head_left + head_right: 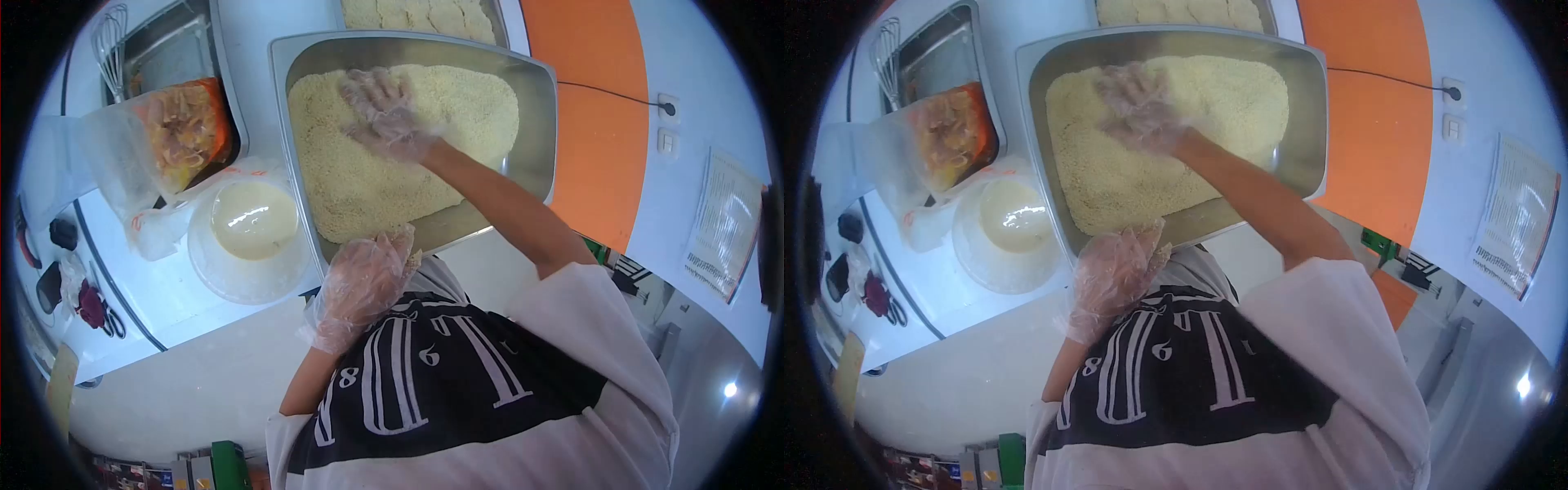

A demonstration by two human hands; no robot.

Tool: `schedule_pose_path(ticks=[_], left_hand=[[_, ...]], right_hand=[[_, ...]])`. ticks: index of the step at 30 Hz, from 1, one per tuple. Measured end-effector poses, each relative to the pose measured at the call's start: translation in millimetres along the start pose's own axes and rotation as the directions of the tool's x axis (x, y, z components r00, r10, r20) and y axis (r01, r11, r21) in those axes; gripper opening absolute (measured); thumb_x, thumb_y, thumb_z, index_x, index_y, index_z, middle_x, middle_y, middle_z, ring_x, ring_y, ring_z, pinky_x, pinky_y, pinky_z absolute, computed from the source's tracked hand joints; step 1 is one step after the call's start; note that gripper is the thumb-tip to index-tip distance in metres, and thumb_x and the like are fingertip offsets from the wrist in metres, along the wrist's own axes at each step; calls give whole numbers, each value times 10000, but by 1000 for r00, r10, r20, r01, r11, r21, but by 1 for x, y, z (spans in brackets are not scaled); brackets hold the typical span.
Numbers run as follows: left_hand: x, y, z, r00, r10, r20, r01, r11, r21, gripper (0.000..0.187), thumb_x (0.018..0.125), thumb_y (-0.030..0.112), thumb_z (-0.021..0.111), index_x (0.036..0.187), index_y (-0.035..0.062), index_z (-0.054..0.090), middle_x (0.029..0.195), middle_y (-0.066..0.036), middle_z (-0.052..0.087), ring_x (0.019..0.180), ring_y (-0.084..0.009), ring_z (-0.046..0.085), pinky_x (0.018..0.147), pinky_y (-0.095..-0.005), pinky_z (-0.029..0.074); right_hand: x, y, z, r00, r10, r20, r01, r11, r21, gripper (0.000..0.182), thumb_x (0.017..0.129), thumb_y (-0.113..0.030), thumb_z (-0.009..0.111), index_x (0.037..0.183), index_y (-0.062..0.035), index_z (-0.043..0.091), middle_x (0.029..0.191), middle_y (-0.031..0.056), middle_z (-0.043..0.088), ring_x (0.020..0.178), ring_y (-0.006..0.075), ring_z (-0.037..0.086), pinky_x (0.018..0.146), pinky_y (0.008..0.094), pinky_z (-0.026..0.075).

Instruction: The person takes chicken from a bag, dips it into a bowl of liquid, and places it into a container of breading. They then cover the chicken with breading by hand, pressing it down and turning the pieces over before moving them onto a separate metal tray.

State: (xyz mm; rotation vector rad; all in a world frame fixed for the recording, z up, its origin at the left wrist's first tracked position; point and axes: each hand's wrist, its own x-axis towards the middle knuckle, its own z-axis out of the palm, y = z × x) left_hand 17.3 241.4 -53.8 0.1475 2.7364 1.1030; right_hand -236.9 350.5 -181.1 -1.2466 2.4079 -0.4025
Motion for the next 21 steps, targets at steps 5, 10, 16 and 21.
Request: schedule_pose_path(ticks=[5, 10, 16, 21], left_hand=[[2, -3, 9, 999, -24, -44, 22, 999, -47, 461, 1057, 434, 636, 1404, 135, 692, 1010, -142, 729, 892, -327, 714, 800, -480, 583], [-8, 1, 4, 994, 25, -102, -23, 999, 28, 445, 1056, 394, 631, 1366, 83, 704, 1027, -141, 752, 895, -280, 731, 858, -421, 588], [-13, -4, 17, 970, 64, -234, -60, 998, 25, 407, 1034, 383, 676, 1342, 121, 723, 1022, -131, 731, 868, -296, 714, 810, -432, 582], [-7, -10, 16, 970, 86, -227, -77, 996, 49, 410, 1007, 380, 720, 1349, 153, 733, 1065, -141, 726, 871, -307, 714, 776, -436, 577]], right_hand=[[0, -14, 11, 999, -28, -35, 14, 936, -351, 895, 1040, -766, 411, 1727, -206, 292, 1813, 102, 205, 1666, 408, 149, 1314, 673, 90], [-5, -23, 6, 997, -45, -55, 19, 913, -408, 884, 1046, -734, 444, 1715, -169, 323, 1786, 189, 227, 1646, 439, 189, 1303, 686, 122], [-58, -43, 20, 997, -72, -24, 65, 978, -198, 879, 1032, -664, 541, 1692, -110, 365, 1743, 269, 272, 1594, 476, 276, 1288, 650, 189], [-46, -44, 17, 988, -98, -121, 66, 969, -240, 878, 1022, -645, 562, 1684, -99, 376, 1731, 272, 291, 1576, 497, 292, 1290, 631, 207]])
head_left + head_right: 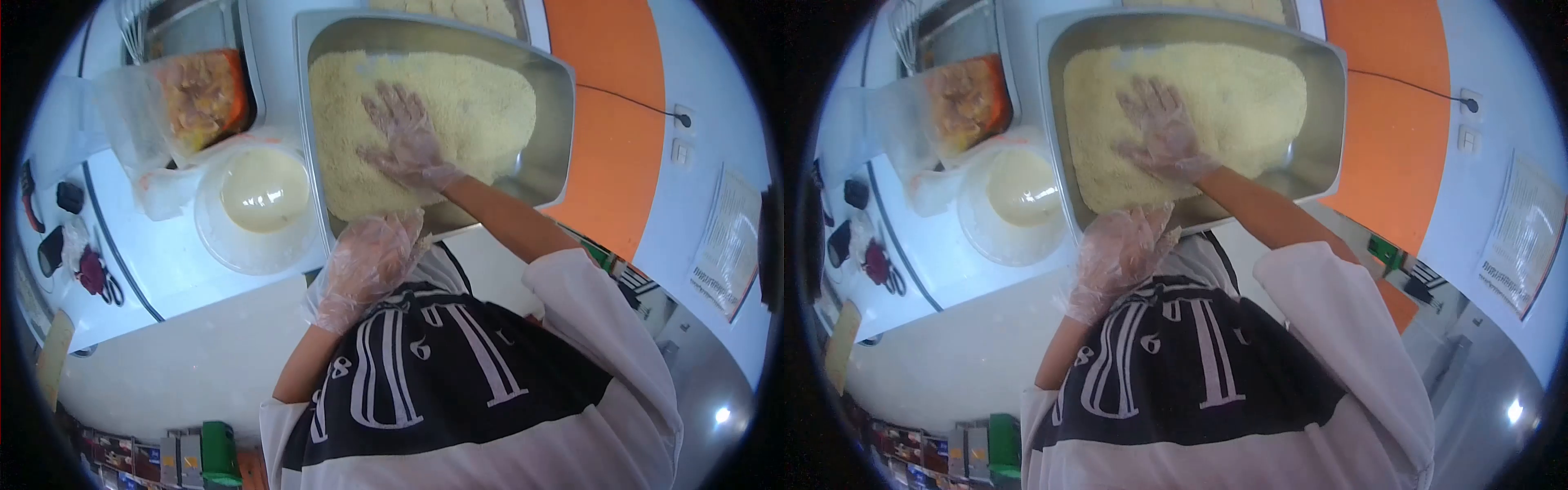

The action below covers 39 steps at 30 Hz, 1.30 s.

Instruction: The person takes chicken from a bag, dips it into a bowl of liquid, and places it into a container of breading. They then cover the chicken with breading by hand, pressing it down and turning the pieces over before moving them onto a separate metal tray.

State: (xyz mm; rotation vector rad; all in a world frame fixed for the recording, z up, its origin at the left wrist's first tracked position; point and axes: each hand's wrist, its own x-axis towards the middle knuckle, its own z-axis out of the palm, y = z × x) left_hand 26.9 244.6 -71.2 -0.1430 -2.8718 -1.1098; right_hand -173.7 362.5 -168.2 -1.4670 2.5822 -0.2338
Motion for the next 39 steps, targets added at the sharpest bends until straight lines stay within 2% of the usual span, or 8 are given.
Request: schedule_pose_path(ticks=[11, 15, 18, 23, 26, 30, 32, 39], left_hand=[[-14, 2, 17, 988, 62, -142, -40, 988, 149, 443, 950, 405, 784, 1285, 119, 742, 1046, -114, 721, 849, -306, 715, 741, -454, 580], [-2, 9, 0, 995, -29, 99, 21, 996, 89, 432, 959, 397, 725, 1236, 65, 735, 981, -126, 716, 886, -308, 709, 814, -464, 587], [-4, 9, 7, 1000, -6, -1, 6, 990, 140, 439, 968, 429, 722, 1211, 64, 739, 1003, -142, 732, 887, -318, 717, 814, -467, 593], [1, 17, 4, 996, -74, 44, 63, 975, 213, 464, 948, 463, 754, 1221, 88, 758, 998, -136, 735, 844, -305, 716, 755, -444, 599], [2, 19, 3, 999, -46, -15, 48, 968, 246, 470, 930, 471, 775, 1219, 101, 768, 955, -120, 717, 796, -286, 699, 709, -427, 591], [7, 23, 4, 994, -85, -63, 98, 967, 234, 460, 921, 476, 784, 1201, 112, 780, 922, -104, 696, 771, -269, 684, 690, -420, 579], [8, 25, 4, 990, -53, -132, 84, 965, 249, 471, 894, 472, 828, 1160, 85, 788, 867, -117, 662, 782, -294, 679, 684, -437, 560], [13, 32, 1, 983, -170, -61, 180, 957, 228, 468, 888, 463, 839, 1161, 86, 789, 883, -114, 664, 782, -295, 662, 708, -440, 562]], right_hand=[[-25, 5, 2, 986, -136, 94, 127, 987, 98, 918, 1017, -637, 560, 1719, -113, 285, 1761, 251, 247, 1647, 449, 169, 1321, 656, 44], [-23, 13, 7, 984, -154, 94, 145, 985, 96, 897, 1023, -593, 580, 1721, -121, 273, 1772, 233, 219, 1652, 449, 143, 1319, 657, 41], [-9, 31, -13, 994, -81, -80, 93, 982, 164, 726, 1038, -473, 618, 1631, -87, 454, 1677, 265, 410, 1589, 431, 337, 1314, 594, 196], [39, 111, -48, 988, -30, 151, -53, 856, 514, 473, 1022, -256, 680, 1450, -58, 638, 1314, 240, 694, 1200, 397, 681, 1095, 484, 520], [53, 99, -63, 825, -209, 525, 116, 972, 204, 534, 967, -259, 741, 1444, -48, 631, 1292, 256, 696, 1180, 425, 678, 1106, 487, 515], [41, 84, -66, 843, -328, 426, 292, 945, 151, 617, 898, -266, 812, 1438, -34, 625, 1290, 264, 703, 1191, 420, 685, 1098, 472, 524], [44, 78, -65, 773, -216, 597, -3, 939, 343, 712, 834, -273, 870, 1453, -34, 612, 1303, 265, 701, 1234, 402, 676, 1087, 466, 529], [47, 85, -68, 664, -241, 708, -7, 944, 329, 743, 801, -273, 904, 1447, -40, 620, 1328, 251, 695, 1263, 378, 668, 1068, 464, 535]])
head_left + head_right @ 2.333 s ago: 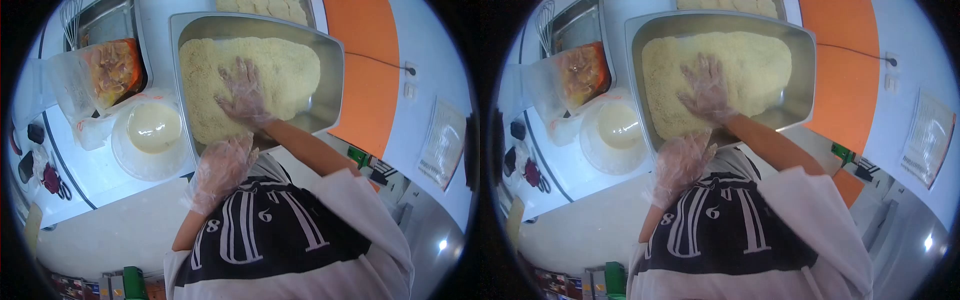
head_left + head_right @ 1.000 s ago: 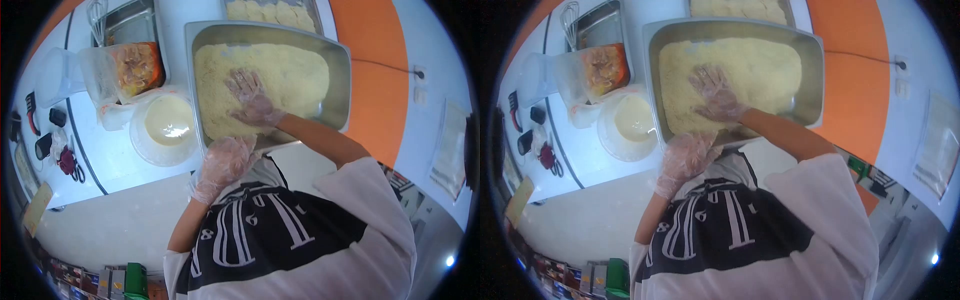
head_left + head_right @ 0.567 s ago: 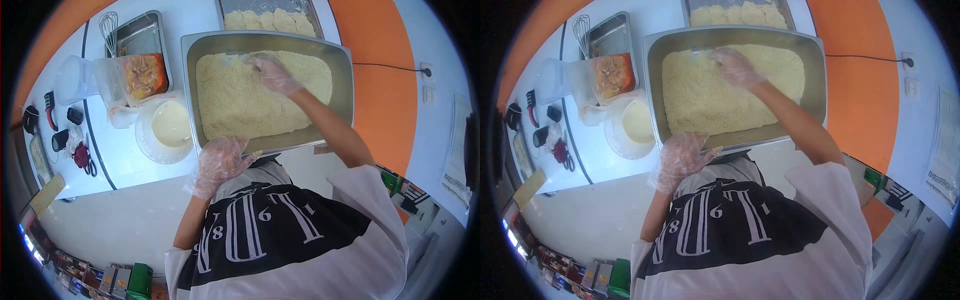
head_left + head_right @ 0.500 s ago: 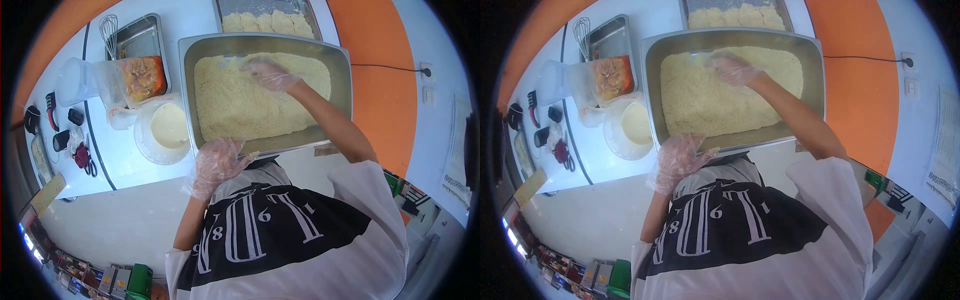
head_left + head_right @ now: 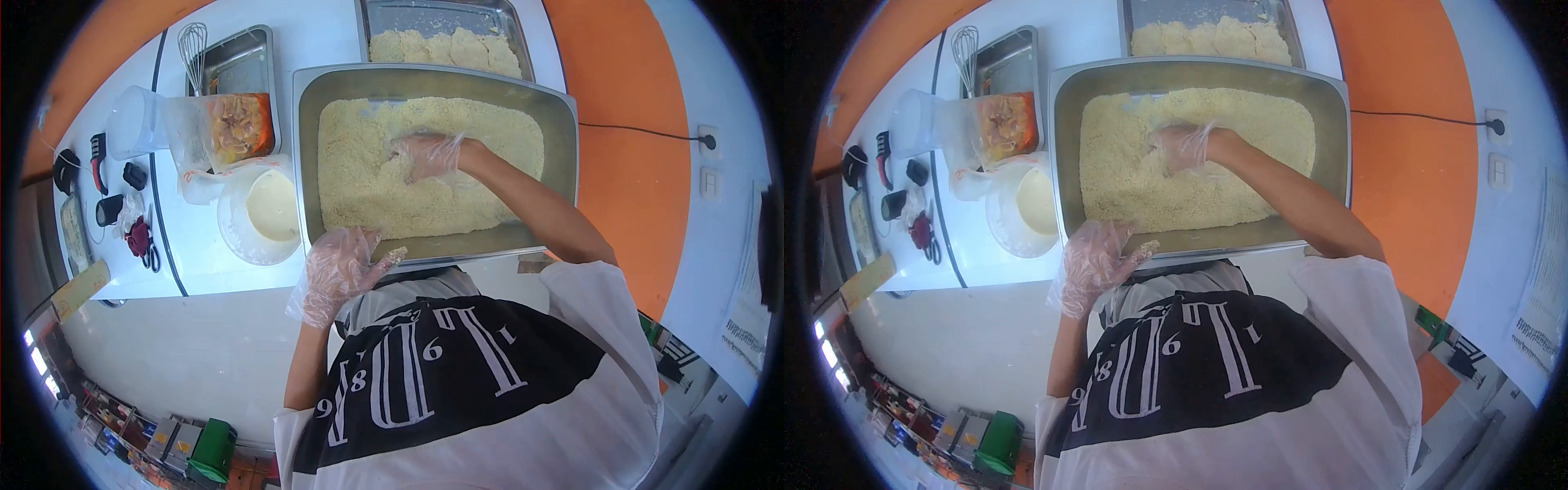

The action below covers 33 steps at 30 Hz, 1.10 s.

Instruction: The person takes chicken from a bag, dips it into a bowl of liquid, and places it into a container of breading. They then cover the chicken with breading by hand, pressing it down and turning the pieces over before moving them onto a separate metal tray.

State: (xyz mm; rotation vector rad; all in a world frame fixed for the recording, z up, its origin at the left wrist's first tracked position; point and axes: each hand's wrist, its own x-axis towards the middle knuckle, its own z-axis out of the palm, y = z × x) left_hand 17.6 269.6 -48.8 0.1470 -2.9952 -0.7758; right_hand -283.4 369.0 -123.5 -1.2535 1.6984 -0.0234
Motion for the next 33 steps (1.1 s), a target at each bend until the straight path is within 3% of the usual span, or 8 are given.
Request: schedule_pose_path(ticks=[5, 12, 18, 21, 23, 27, 29, 33], left_hand=[[3, 3, -3, 1000, -4, -12, 4, 1000, 20, 476, 902, 473, 827, 1178, 86, 786, 863, -108, 644, 773, -292, 649, 703, -442, 553], [-1, 3, 0, 999, -32, 28, 31, 998, 46, 472, 916, 462, 815, 1219, 101, 779, 857, -106, 642, 781, -295, 650, 726, -446, 550], [1, 5, -1, 998, 1, -62, 2, 999, 35, 477, 937, 514, 778, 1100, 66, 803, 798, -109, 645, 728, -298, 654, 689, -443, 544], [-1, 7, 1, 999, 1, -52, 2, 998, 60, 475, 922, 507, 788, 1099, 66, 800, 804, -112, 651, 734, -301, 658, 690, -443, 544], [1, 6, 2, 999, -11, -47, 14, 997, 74, 465, 915, 490, 790, 1104, 66, 799, 819, -120, 664, 746, -311, 663, 701, -451, 549], [5, 11, -1, 998, -45, -41, 47, 998, 50, 448, 927, 470, 779, 1118, 65, 795, 847, -129, 682, 787, -327, 676, 734, -467, 557], [8, 13, 0, 996, -86, -21, 87, 996, 22, 434, 940, 448, 768, 1157, 73, 786, 914, -138, 709, 846, -342, 691, 773, -481, 563], [13, 16, 15, 994, -110, -27, 110, 994, 5, 420, 952, 431, 757, 1187, 84, 774, 971, -144, 720, 883, -348, 698, 792, -489, 565]], right_hand=[[-14, -3, 14, 980, -141, -141, 146, 989, 25, 555, 786, -224, 889, 1261, 14, 729, 1142, 254, 763, 1036, 372, 753, 939, 461, 593], [-16, -6, 17, 969, -145, -198, 146, 989, -8, 488, 810, -172, 842, 1244, 24, 734, 1108, 250, 766, 1014, 377, 750, 919, 458, 591], [-18, -64, -67, 970, -183, 160, 179, 983, 42, 575, 844, -128, 813, 1403, -57, 700, 1398, 239, 695, 1276, 372, 680, 1097, 453, 536], [7, -58, -89, 971, -238, -40, 236, 971, -46, 663, 859, -135, 818, 1490, -48, 634, 1479, 231, 654, 1337, 343, 657, 1159, 430, 520], [9, -49, -97, 838, -368, -403, 316, 929, -191, 524, 936, -117, 734, 1453, -59, 670, 1372, 199, 726, 1141, 309, 726, 1097, 422, 562], [-27, -35, -96, 883, -181, -434, 247, 964, 102, 516, 973, -141, 698, 1479, -63, 640, 1461, 219, 667, 1283, 325, 677, 1163, 438, 516], [-65, -30, -102, 981, 39, -191, -11, 989, 148, 606, 991, -294, 724, 1502, 0, 584, 1492, 241, 628, 1399, 392, 598, 1240, 469, 442], [-67, 47, -42, 946, 23, -323, -61, 992, -110, 567, 999, -326, 714, 1429, 31, 618, 1426, 267, 649, 1377, 417, 596, 1217, 491, 440]])
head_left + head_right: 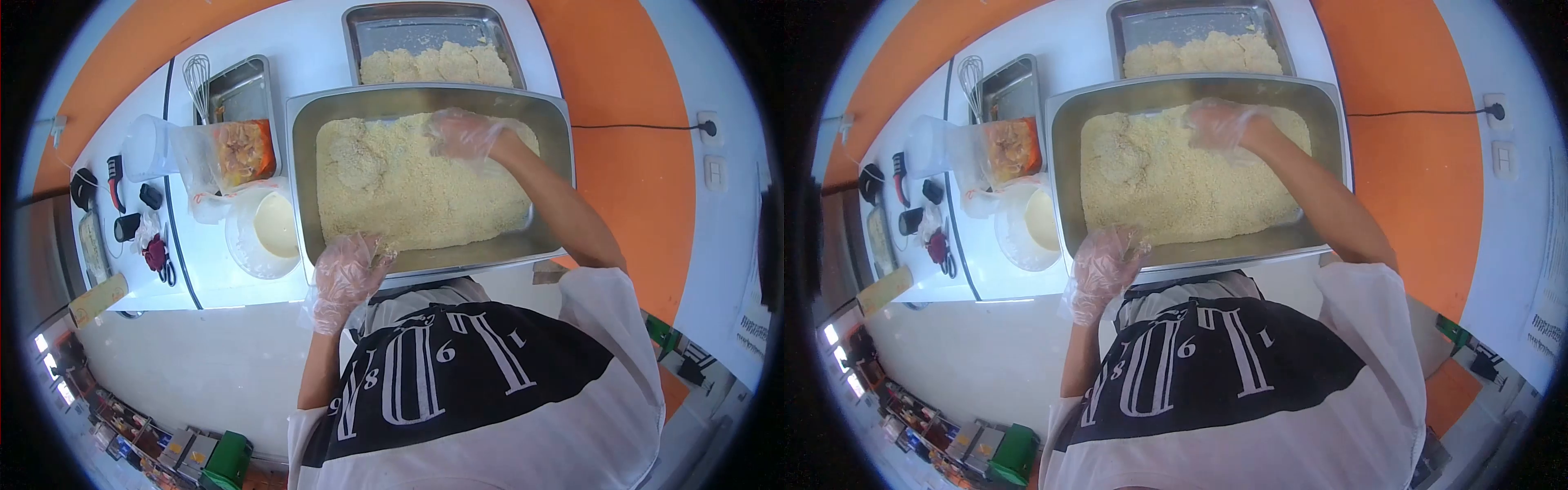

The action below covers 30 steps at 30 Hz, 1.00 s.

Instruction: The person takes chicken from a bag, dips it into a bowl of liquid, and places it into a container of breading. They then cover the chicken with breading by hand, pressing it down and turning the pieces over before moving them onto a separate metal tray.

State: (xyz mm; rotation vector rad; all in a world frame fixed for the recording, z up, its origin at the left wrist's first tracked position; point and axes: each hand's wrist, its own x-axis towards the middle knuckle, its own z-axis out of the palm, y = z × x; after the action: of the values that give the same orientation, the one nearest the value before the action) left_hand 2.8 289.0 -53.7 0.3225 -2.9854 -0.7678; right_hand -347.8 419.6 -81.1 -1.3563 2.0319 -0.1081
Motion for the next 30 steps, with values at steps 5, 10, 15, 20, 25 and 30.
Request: schedule_pose_path(ticks=[5, 10, 15, 20, 25, 30], left_hand=[[4, 5, -5, 1000, -21, -3, 20, 997, -78, 320, 959, 312, 778, 1194, 95, 768, 1019, -156, 736, 906, -383, 709, 803, -499, 570], [23, 6, 9, 971, -81, 225, 94, 994, -48, 506, 1016, 423, 698, 1335, 30, 698, 1179, -237, 711, 1097, -421, 682, 978, -500, 543], [30, -9, 74, 954, 96, 284, -63, 990, -122, 653, 1075, 491, 582, 1494, -10, 560, 1515, -335, 531, 1412, -478, 516, 1202, -517, 409], [37, -9, 72, 867, 114, 486, -53, 989, -138, 680, 1064, 485, 601, 1524, -13, 547, 1332, -300, 658, 1263, -468, 609, 1104, -516, 470], [26, 5, 20, 945, 11, 327, 76, 965, -252, 647, 1028, 369, 693, 1545, 11, 543, 1199, -274, 691, 1152, -464, 639, 1031, -522, 491], [33, 6, 7, 916, -121, 382, 230, 939, -256, 619, 1018, 322, 718, 1542, 35, 555, 1163, -270, 695, 1126, -458, 648, 1009, -530, 502]], right_hand=[[-18, -3, 33, 963, 111, -247, -104, 994, 40, 550, 991, -387, 711, 1369, 8, 658, 1378, 290, 656, 1324, 445, 601, 1182, 506, 440], [-21, -4, 51, 977, -61, -203, 54, 998, -39, 508, 997, -447, 675, 1258, -11, 692, 1376, 267, 664, 1311, 437, 616, 1139, 538, 474], [1, 30, 34, 981, -51, -186, 38, 997, -74, 623, 1018, -558, 619, 1327, -22, 694, 1415, 276, 650, 1335, 430, 608, 1136, 508, 481], [-5, 17, 110, 882, 156, -445, -195, 980, -45, 738, 1035, -618, 579, 1562, -101, 557, 1676, 240, 419, 1573, 438, 346, 1300, 544, 268], [-9, -22, 150, 814, 86, -574, -112, 994, -10, 788, 1012, -655, 594, 1617, -158, 510, 1696, 194, 421, 1598, 458, 301, 1329, 590, 150], [-5, -32, 138, 816, 74, -574, -107, 994, -24, 728, 1017, -594, 626, 1597, -164, 536, 1696, 192, 418, 1594, 474, 296, 1337, 588, 114]])
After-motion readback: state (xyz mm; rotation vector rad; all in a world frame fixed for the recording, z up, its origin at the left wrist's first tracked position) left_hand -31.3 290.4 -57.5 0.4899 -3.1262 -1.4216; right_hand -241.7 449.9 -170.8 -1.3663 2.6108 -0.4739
